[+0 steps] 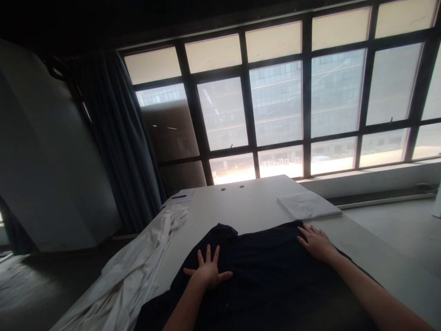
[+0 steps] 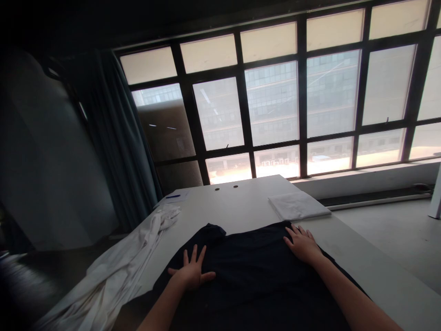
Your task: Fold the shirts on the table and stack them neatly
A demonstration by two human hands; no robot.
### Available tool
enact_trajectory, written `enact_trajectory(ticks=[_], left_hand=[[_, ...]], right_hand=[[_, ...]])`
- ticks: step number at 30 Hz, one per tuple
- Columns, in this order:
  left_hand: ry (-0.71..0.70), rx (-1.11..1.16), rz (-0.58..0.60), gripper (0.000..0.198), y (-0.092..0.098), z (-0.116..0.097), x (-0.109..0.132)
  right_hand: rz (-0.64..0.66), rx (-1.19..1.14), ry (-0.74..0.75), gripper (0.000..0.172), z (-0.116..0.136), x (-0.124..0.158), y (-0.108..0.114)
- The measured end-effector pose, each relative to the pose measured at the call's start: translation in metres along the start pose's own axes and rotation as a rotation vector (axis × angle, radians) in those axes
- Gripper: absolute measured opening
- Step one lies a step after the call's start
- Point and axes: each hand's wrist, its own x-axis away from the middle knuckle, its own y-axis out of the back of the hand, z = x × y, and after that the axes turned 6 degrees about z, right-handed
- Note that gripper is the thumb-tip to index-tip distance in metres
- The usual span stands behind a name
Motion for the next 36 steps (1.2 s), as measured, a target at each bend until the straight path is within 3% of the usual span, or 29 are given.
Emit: enact_trajectory(ticks=[16,36], left_hand=[[-0.004,0.000,-0.008,0.108,0.0001,0.0011,0.0004],[-0.005,-0.003,-0.004,0.107,0.0008,-0.0007,0.0005]], right_hand=[[0.035,-0.010,0.015,0.064,-0.0005,-0.0013,0.0038],[0.036,-0.005,0.019,0.071,-0.0012,-0.0037,-0.0021]])
